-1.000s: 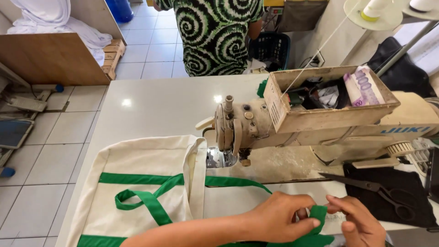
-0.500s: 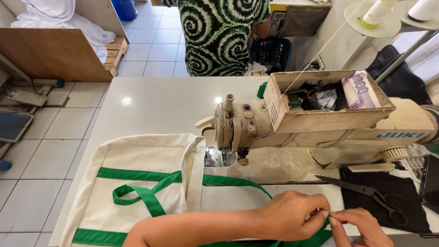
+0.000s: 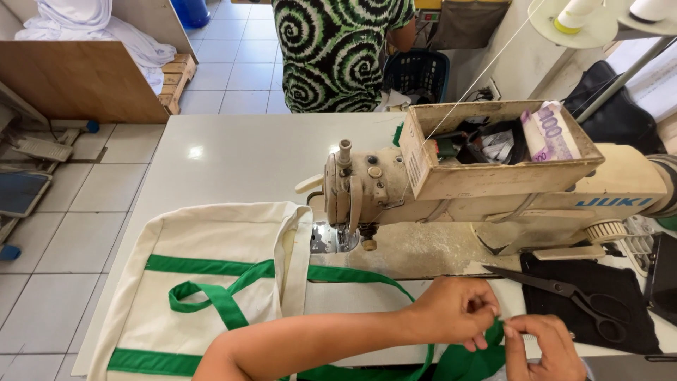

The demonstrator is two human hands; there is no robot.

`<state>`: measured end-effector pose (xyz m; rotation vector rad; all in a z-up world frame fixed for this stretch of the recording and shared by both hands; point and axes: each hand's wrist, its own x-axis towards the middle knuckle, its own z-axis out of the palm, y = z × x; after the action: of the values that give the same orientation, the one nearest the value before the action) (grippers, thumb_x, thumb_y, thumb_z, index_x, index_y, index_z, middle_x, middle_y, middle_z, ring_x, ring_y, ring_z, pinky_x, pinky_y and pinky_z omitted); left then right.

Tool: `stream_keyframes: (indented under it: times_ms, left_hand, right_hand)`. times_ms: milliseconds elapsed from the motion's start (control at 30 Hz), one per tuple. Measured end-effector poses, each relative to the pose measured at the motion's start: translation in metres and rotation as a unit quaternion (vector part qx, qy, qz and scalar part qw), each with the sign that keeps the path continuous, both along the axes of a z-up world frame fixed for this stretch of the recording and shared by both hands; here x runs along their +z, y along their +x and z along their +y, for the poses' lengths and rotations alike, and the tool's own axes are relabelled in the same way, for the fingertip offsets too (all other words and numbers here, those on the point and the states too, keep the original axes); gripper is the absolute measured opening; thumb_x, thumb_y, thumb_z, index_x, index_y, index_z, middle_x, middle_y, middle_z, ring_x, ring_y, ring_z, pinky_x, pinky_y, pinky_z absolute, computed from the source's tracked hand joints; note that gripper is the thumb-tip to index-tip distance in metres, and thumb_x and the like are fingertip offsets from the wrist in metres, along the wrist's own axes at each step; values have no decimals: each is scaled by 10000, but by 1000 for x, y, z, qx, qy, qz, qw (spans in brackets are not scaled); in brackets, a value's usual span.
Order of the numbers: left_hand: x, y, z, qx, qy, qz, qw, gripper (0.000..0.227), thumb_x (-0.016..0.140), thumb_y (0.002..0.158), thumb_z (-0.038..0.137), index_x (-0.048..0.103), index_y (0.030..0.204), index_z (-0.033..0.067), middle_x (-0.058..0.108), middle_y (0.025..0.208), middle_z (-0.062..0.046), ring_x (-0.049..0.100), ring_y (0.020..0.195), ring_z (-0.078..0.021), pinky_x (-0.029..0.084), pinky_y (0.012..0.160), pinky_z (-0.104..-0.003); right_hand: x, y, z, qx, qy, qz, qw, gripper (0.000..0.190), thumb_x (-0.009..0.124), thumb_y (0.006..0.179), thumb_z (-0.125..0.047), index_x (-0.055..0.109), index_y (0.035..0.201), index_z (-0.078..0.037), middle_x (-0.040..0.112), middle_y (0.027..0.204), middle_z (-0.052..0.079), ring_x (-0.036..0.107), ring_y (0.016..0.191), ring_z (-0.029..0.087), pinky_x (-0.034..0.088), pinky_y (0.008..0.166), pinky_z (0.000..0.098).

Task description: Sewing green straps onto a white canvas bag using an industrial sewing machine.

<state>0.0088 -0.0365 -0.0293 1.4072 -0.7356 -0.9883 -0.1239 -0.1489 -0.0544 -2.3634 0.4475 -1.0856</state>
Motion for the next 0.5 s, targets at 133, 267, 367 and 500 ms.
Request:
stream_keyframes:
  times_ms: [133, 267, 367, 500]
  left_hand:
    - [-23, 30, -17, 28, 42, 97, 994, 149, 495, 1089, 61, 604, 1168, -4, 701, 776, -238, 709, 630, -252, 601, 552, -321]
    - [-51, 55, -35, 198, 43, 251, 947, 279, 318, 1136, 176, 370, 1353, 9, 681, 996, -249, 734, 727, -264, 669, 642, -276]
    - [-131, 92, -68, 275, -43, 220, 935, 291, 287, 1121, 187, 368, 1255, -58, 673, 1089, -332, 752, 752, -345, 697, 650, -373]
    - [-231, 157, -95, 315, -48, 12, 948, 265, 573, 1065, 239, 483, 1233, 55, 711, 1012, -219, 719, 661, -319, 596, 488, -363]
  right_hand:
    - [-70, -2, -71, 73, 69, 11, 995, 144, 623, 959, -2, 662, 863, -101, 697, 974, 90, 702, 919, 196, 530, 871, 319]
    - [-185, -21, -290, 62, 319, 662, 676, 869, 528, 836, -717, 297, 1603, -381, 152, 1706, -156, 155, 1593, 115, 81, 1327, 409]
    - [-205, -21, -367, 67, 368, 641, 671, 851, 506, 845, -700, 310, 1588, -334, 179, 1654, -100, 181, 1535, 165, 106, 1288, 450]
    - [-182, -25, -410, 73, 428, 614, 659, 831, 479, 856, -674, 331, 1567, -272, 218, 1584, -27, 220, 1458, 230, 142, 1236, 504]
